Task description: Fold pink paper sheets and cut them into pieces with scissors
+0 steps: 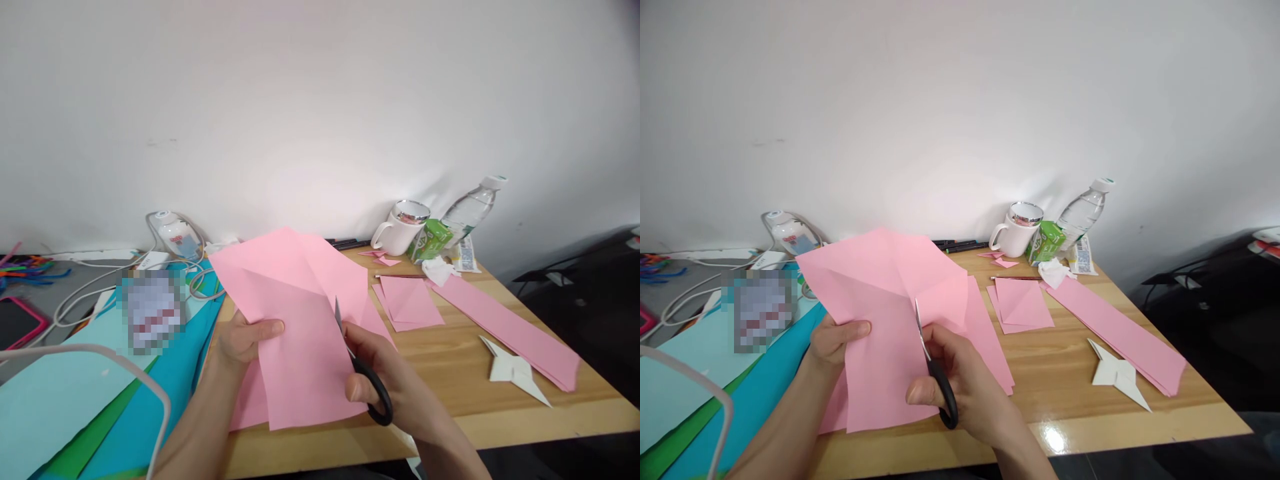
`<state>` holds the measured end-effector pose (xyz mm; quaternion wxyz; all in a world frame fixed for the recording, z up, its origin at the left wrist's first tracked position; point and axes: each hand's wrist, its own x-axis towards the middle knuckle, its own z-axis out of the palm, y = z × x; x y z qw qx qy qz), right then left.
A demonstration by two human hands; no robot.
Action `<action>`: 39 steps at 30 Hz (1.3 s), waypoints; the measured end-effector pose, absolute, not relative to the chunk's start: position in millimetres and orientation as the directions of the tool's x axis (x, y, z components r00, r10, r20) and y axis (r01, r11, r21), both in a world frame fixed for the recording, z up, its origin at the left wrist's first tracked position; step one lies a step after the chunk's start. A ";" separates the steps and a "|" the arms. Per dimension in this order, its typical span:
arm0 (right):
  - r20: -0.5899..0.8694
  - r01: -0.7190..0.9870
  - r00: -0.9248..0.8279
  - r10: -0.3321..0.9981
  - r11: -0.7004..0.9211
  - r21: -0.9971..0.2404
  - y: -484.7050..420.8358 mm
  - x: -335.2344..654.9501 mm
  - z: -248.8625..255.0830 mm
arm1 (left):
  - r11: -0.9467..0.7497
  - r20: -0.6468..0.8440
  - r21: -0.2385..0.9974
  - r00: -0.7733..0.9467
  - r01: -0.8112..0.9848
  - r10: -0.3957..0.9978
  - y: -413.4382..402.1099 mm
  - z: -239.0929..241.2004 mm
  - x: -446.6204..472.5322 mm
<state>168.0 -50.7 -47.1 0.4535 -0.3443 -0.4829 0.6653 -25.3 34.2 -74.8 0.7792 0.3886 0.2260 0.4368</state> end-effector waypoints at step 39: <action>0.005 -0.187 -0.305 0.952 -0.054 -0.981 -51.9 166.3 -46.1 | 0.292 0.010 0.810 0.510 -0.509 0.860 32.5 -74.0 -22.9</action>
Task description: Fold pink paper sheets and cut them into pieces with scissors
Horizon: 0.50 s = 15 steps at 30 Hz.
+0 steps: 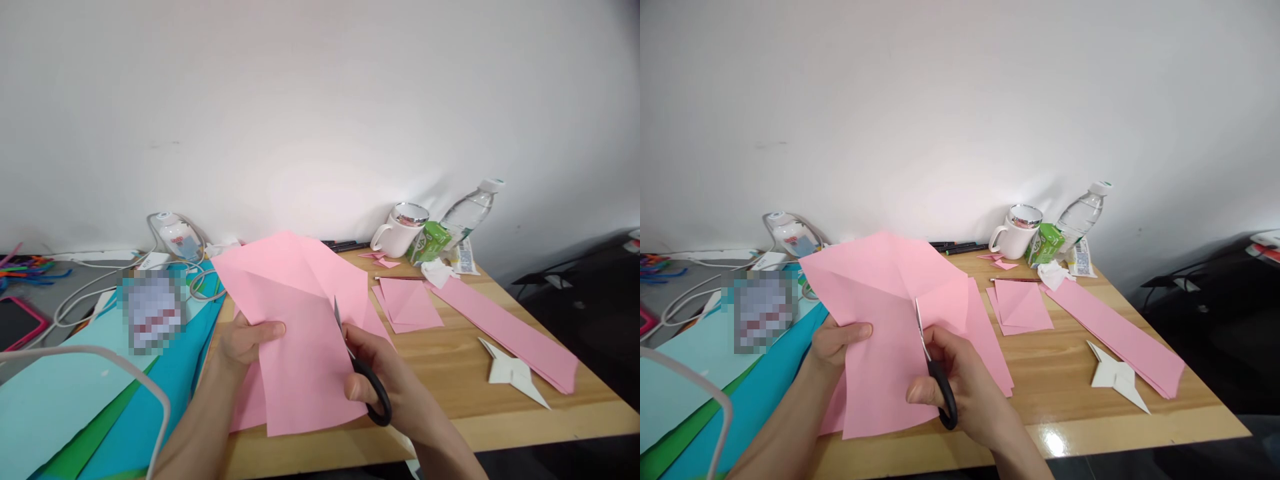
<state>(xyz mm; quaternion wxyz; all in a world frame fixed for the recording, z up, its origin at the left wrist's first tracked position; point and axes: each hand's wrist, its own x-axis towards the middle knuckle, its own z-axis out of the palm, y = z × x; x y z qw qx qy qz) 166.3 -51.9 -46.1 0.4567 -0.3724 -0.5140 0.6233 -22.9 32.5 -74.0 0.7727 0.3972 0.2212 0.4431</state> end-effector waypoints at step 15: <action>-0.021 -0.186 -0.316 0.949 -0.084 -0.979 -51.7 166.7 -47.2 | 0.300 0.013 0.807 0.522 -0.509 0.853 32.5 -74.0 -22.6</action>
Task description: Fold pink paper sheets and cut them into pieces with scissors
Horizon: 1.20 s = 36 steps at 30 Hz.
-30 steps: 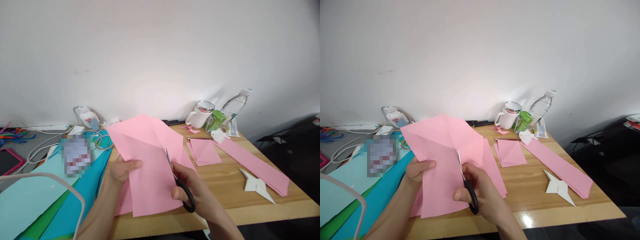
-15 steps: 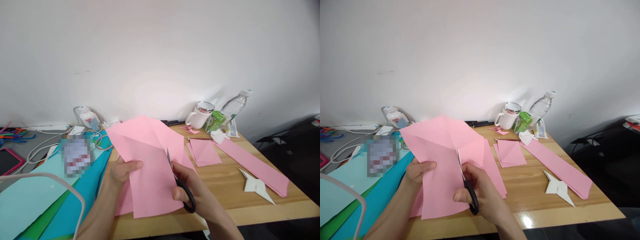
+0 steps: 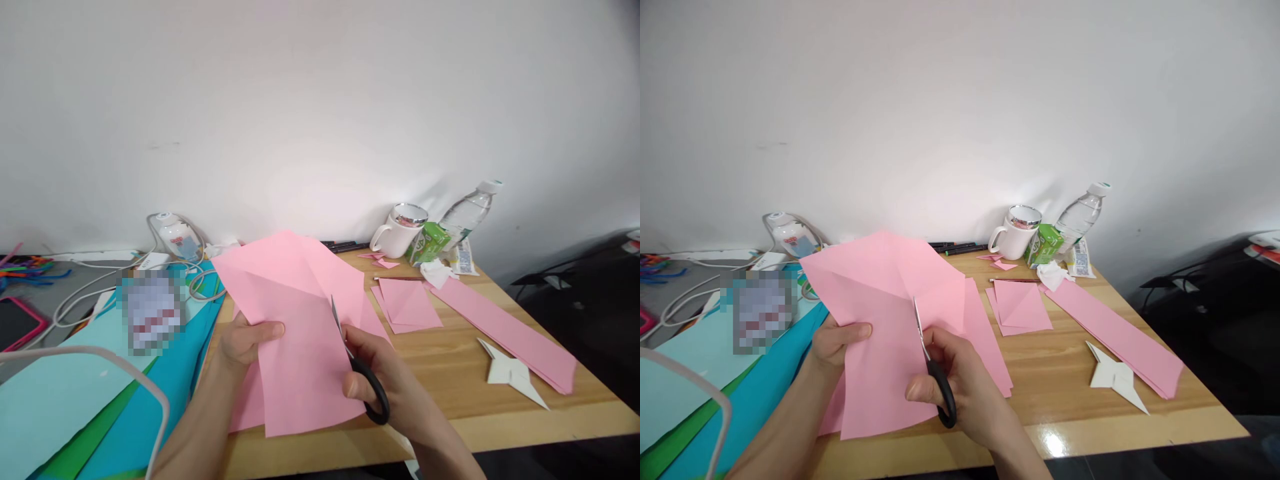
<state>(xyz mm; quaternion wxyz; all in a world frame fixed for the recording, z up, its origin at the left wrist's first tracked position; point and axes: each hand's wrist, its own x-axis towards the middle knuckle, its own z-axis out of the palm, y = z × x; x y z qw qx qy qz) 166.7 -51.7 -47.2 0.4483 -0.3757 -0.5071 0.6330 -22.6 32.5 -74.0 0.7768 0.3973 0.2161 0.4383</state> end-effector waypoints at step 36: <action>-0.011 -0.221 -0.322 0.947 -0.086 -0.971 -47.8 168.8 -47.8 | 0.311 0.023 0.806 0.553 -0.503 0.833 33.9 -78.7 -23.8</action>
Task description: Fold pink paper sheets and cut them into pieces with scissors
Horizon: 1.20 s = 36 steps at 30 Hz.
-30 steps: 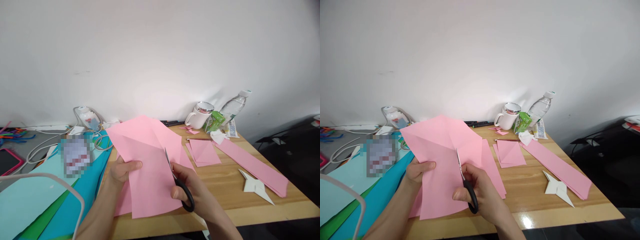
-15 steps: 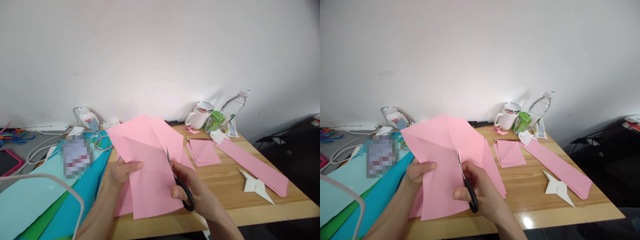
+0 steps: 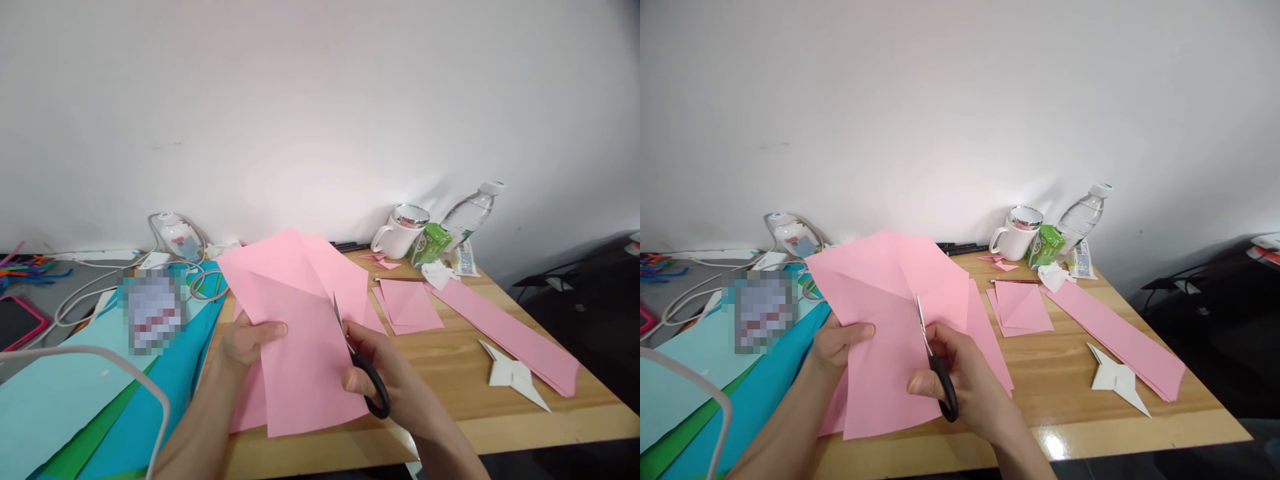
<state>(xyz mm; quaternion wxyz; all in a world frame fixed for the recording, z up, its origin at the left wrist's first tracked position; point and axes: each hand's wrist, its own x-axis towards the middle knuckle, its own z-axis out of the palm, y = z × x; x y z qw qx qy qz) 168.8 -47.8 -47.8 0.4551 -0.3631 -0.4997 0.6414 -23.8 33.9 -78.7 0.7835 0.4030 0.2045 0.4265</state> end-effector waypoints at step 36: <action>-0.004 -0.182 -0.277 0.961 -0.057 -0.982 -48.8 169.4 -51.0 | 0.342 -0.003 0.803 0.570 -0.488 0.822 35.2 -73.7 -20.6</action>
